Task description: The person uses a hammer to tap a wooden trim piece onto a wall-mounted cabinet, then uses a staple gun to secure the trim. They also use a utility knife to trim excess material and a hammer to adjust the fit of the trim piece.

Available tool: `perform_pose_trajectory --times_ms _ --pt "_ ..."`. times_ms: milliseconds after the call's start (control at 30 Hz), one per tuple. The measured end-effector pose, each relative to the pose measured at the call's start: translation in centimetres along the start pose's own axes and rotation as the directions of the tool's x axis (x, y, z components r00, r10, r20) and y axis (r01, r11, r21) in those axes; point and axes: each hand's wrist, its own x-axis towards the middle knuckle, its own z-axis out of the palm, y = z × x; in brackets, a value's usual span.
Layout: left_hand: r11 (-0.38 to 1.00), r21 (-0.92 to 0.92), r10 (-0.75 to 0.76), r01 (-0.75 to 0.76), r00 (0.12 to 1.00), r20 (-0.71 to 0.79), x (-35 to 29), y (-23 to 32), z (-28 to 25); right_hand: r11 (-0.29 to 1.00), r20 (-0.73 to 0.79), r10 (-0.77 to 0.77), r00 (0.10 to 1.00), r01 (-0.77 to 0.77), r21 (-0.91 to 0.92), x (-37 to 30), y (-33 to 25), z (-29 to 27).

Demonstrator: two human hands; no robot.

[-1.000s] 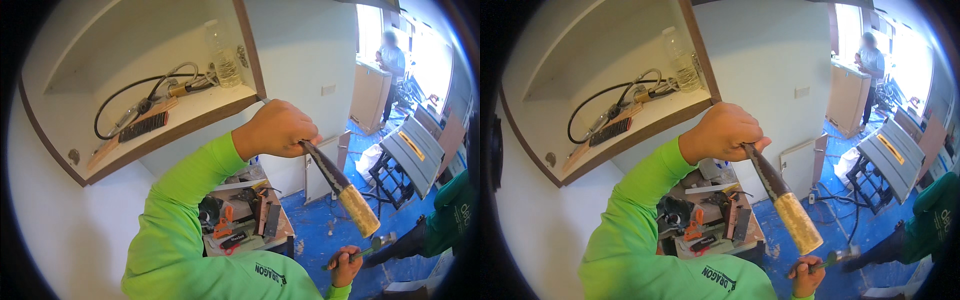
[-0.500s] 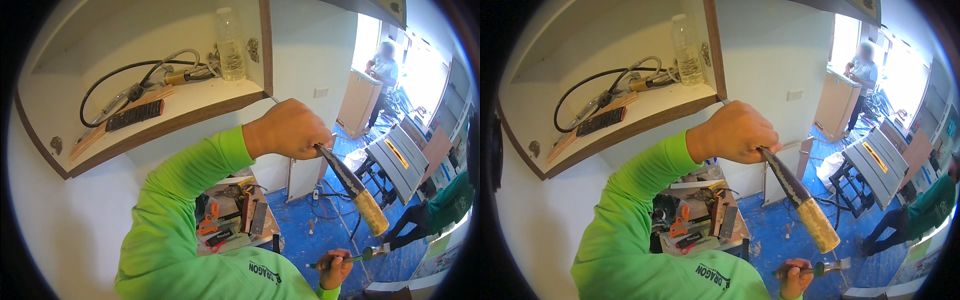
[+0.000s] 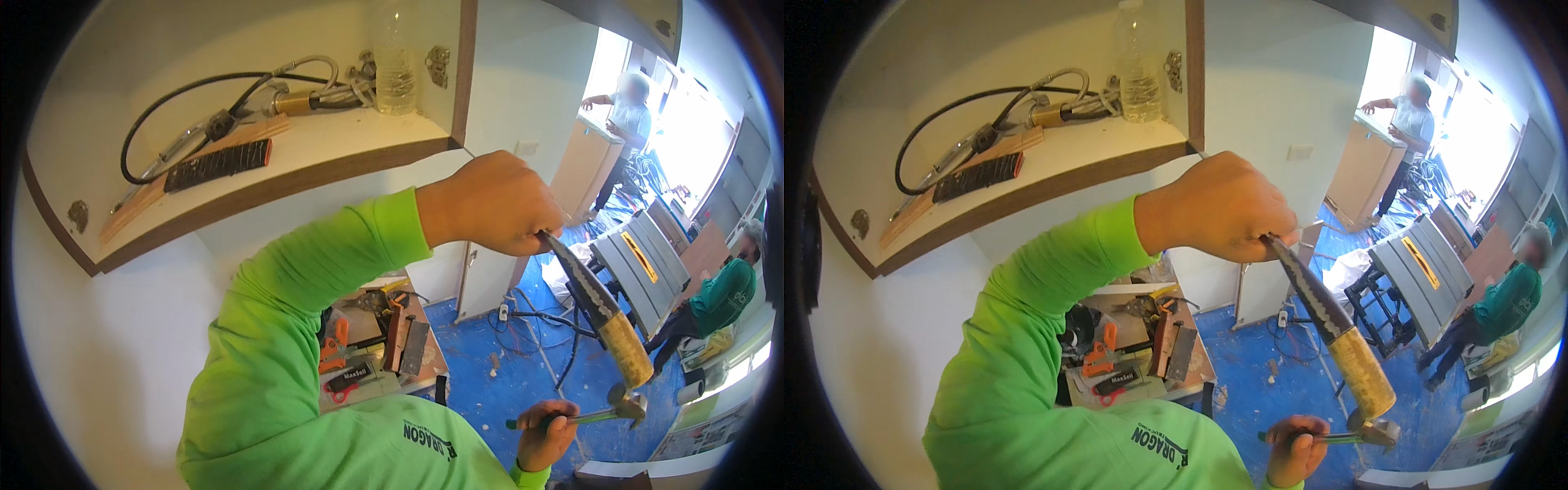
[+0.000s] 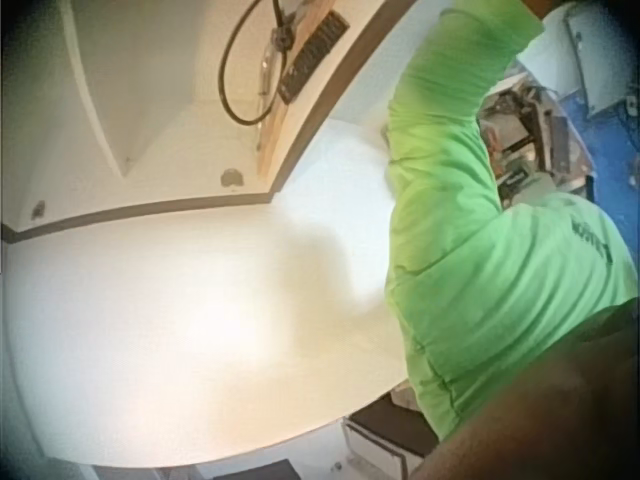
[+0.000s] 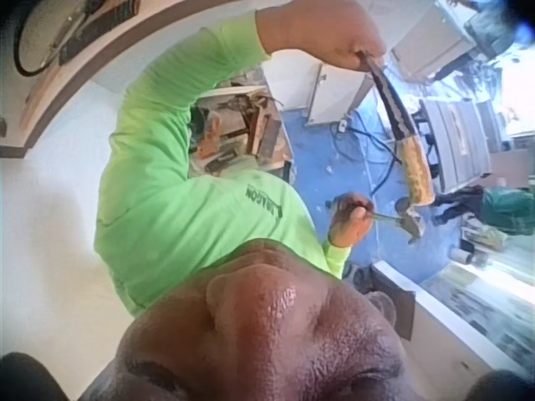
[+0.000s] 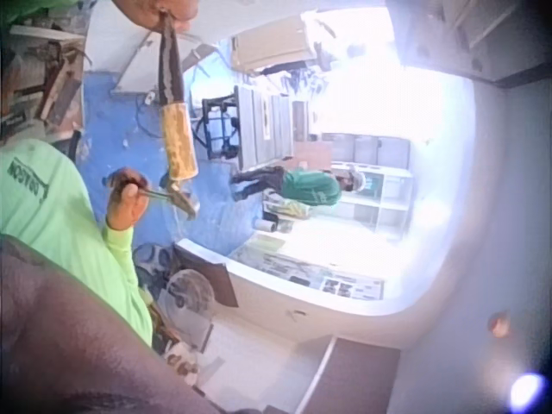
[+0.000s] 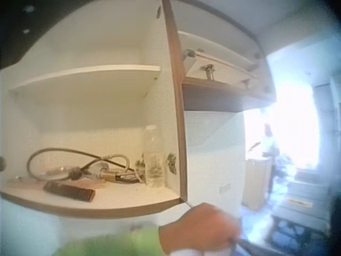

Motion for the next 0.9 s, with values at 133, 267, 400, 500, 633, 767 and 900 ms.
perform_pose_trajectory --times_ms 133,267,400,500,633,767,900 --pt "1.0 0.019 -0.005 0.005 1.0 0.001 0.1 -0.2 0.3 0.993 0.03 -0.112 0.993 0.113 -0.031 0.6 -0.2 0.5" --pt "0.999 0.031 -0.021 0.021 1.0 0.001 -0.2 -0.1 0.3 0.994 -0.013 -0.109 0.994 0.109 -0.017 0.9 -0.9 1.0" --pt "0.999 0.015 -0.033 0.033 0.999 0.02 0.1 -0.1 -0.1 0.994 0.016 -0.105 0.994 0.106 -0.027 0.9 -1.3 1.2" --pt "0.999 0.021 -0.041 0.041 0.999 -0.005 0.2 0.0 0.1 0.99 0.039 -0.124 0.991 0.126 -0.058 1.1 -1.8 1.6" --pt "0.999 0.018 -0.049 0.049 0.998 -0.036 0.2 0.0 0.2 0.991 -0.018 -0.126 0.992 0.124 -0.058 1.2 -1.9 1.6" --pt "0.998 0.019 -0.053 0.054 0.997 -0.058 0.2 0.0 0.6 0.992 0.004 -0.118 0.993 0.118 -0.051 1.2 -1.8 1.5" --pt "0.996 0.034 -0.077 0.078 0.997 -0.024 0.3 0.2 0.4 0.993 0.01 -0.108 0.994 0.108 -0.041 1.2 -1.7 1.8"
